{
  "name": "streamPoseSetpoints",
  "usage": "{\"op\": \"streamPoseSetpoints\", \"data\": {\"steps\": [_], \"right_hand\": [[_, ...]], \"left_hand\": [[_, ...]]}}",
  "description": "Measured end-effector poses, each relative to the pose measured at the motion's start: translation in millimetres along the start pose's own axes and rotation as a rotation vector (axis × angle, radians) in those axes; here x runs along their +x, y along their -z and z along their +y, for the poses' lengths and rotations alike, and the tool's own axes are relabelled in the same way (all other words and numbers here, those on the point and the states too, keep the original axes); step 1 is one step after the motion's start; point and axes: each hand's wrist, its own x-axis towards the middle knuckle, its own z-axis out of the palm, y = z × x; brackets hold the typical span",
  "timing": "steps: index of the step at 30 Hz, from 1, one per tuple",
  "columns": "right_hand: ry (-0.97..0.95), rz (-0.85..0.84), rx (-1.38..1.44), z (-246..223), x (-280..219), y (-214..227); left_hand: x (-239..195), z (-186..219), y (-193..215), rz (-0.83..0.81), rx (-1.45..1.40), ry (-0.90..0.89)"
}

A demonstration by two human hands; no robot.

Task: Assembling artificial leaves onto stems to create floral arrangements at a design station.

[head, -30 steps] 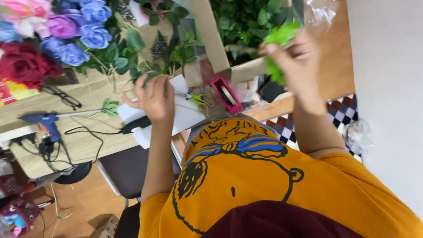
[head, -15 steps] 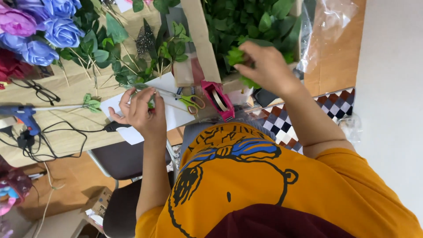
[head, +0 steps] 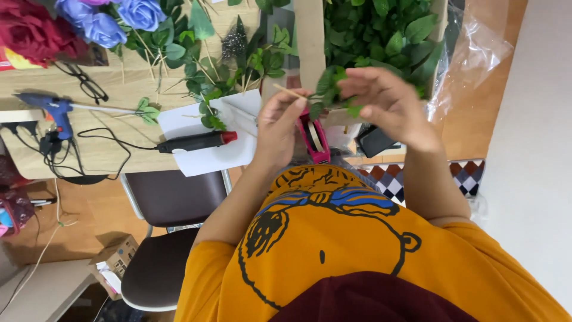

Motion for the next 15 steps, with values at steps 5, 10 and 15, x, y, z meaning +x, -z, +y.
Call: {"op": "streamPoseSetpoints", "data": {"steps": [5,10,15], "right_hand": [[-0.013,0.179,0.264,49.6,-14.5,-26.7],[-0.088,0.298,0.493,51.9,-21.1,-35.1],[-0.125,0.576,0.283,36.4,-22.9,0.8]], "left_hand": [[2.9,-15.2,-1.5,-0.062,-0.089,0.054],[-3.4,-25.1,-5.5,-0.098,-0.141,0.11],[-13.4,-18.2,-2.6,-0.272,0.012,0.141]]}}
